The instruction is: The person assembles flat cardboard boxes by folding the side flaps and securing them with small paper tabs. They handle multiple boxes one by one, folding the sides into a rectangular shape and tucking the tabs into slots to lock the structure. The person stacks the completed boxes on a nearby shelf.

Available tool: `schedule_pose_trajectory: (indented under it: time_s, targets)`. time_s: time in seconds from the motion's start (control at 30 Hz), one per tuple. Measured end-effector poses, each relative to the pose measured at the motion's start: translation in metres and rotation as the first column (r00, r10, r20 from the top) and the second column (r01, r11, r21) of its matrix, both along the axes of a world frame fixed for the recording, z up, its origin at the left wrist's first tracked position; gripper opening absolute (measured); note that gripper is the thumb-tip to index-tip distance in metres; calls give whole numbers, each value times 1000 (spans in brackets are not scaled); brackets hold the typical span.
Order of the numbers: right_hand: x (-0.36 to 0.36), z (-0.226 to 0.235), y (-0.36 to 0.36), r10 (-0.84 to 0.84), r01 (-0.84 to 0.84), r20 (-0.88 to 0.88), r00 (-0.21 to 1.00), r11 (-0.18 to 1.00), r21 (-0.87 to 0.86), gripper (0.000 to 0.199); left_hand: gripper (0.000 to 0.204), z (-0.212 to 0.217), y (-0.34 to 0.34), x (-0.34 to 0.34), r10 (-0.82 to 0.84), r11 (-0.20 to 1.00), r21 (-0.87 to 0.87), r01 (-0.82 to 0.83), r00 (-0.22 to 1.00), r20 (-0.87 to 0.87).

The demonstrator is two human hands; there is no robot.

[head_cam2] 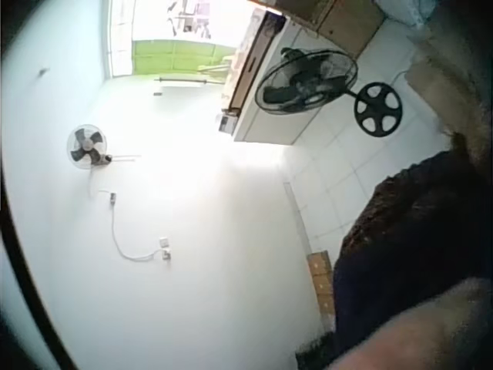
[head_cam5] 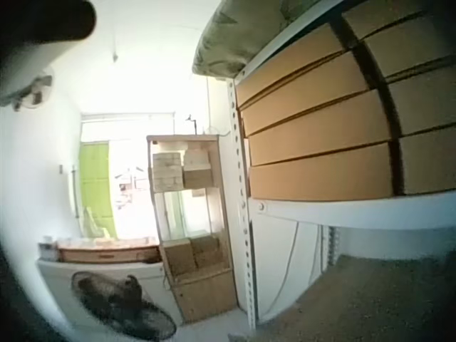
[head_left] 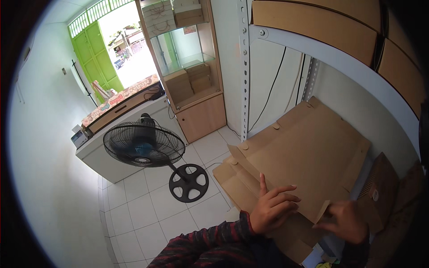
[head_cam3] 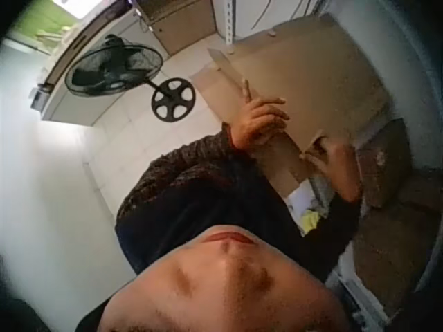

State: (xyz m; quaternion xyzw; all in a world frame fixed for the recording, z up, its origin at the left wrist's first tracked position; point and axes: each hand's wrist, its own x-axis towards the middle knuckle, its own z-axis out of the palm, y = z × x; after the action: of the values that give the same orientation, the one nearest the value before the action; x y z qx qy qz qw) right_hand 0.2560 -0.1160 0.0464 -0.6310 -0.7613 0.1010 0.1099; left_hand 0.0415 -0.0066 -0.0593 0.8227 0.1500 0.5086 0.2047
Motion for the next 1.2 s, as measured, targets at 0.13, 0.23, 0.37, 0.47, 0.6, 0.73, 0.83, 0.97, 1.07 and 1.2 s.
schedule_pose_trajectory:
  time_s: [0.13, 0.23, 0.37, 0.47, 0.6, 0.73, 0.83, 0.97, 1.07, 1.2]
  targets:
    - [-26, 2, -3, 46, -34, 147, 988, 996, -88, 35, 11, -2, -3, 2, -17, 1000, 15, 17, 1000, -7]
    - [-29, -9, -7, 23, -8, 204, 979, 997, -72, 32, 8, -2, -4, 4, -48, 998, 32, 48, 999, -14]
    - [-29, -15, -6, 87, -80, 149, 985, 995, -53, 23, 8, -4, -4, 6, -115, 993, 29, 116, 993, -39]
    - [-28, -19, -5, 102, -101, 138, 985, 995, -13, 17, 15, 2, 1, -5, -109, 993, -50, 108, 994, -22]
    - [-21, -21, -10, 117, -95, 194, 974, 989, -117, 19, 29, 4, 33, -32, 308, 946, -135, -295, 947, 93]
    - [-23, -14, -9, 148, -115, 204, 968, 980, -164, 22, 23, 2, 75, -66, 608, 733, -312, -605, 788, -100]
    - [-25, -16, -11, 182, -131, 238, 954, 968, -215, 27, 22, -6, 85, -80, 503, 625, -556, -548, 827, -251]
    - [-30, -14, -10, 172, -99, 222, 960, 947, -305, 37, 22, -19, 90, -82, 376, 709, -531, -464, 886, -273]
    - [-33, -10, -7, 126, -87, 168, 978, 971, -221, 47, 23, -22, 89, -83, 324, 724, -580, -374, 926, -192]
    - [-31, -12, -7, 139, -104, 147, 979, 970, -221, 49, 30, -10, 77, -82, 248, 694, -680, -239, 965, -85]
